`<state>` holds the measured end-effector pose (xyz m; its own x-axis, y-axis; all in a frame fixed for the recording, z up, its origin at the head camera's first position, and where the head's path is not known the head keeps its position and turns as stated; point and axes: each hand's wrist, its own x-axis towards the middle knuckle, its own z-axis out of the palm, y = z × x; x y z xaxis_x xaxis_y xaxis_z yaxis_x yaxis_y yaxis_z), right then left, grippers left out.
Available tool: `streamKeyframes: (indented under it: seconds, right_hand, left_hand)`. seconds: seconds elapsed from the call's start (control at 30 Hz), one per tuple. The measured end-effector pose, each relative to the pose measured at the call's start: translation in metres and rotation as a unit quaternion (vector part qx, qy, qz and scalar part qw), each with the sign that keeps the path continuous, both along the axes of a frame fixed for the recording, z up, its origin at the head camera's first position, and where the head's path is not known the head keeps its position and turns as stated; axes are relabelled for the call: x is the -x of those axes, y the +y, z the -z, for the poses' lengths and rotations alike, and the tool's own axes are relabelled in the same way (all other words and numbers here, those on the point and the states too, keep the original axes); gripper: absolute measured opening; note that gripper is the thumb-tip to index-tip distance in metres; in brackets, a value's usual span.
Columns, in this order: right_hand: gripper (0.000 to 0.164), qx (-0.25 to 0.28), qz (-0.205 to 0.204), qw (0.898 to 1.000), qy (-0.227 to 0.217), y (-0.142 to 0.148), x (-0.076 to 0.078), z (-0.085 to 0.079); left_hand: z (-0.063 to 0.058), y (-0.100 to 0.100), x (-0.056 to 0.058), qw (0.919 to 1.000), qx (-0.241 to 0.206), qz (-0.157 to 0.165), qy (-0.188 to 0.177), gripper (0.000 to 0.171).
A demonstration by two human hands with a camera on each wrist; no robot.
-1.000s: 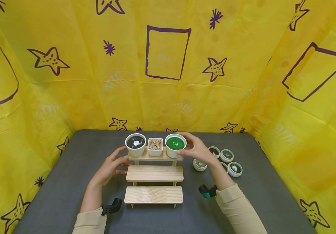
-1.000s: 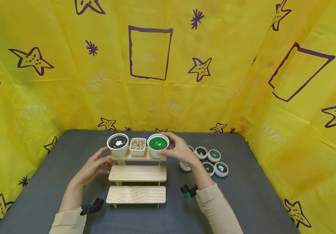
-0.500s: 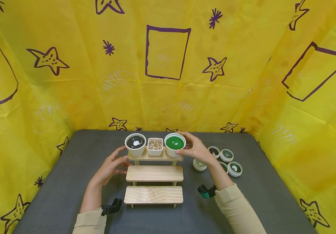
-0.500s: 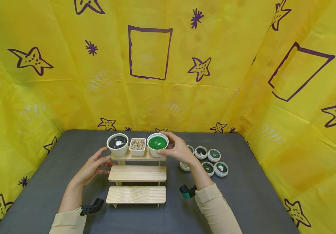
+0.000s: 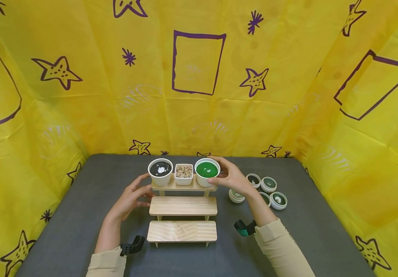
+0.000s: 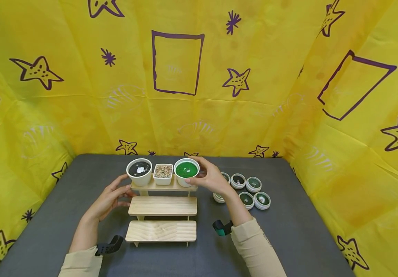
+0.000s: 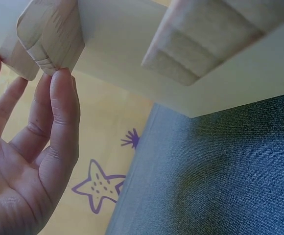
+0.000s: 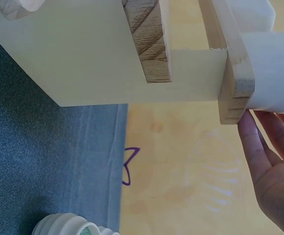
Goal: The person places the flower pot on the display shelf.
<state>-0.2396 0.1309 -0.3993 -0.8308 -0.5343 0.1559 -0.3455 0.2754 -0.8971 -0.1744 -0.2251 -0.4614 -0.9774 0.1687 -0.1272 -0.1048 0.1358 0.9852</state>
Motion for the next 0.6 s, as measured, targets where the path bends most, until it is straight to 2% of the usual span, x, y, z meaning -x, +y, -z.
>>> streamKeyframes:
  seconds: [0.6]
  right_hand:
    - [0.077,0.023,-0.004,1.0,-0.008,0.002,-0.0017,0.004]
  left_hand:
    - [-0.0007,0.0007,-0.0006,1.0,-0.001,0.0,0.001,0.06]
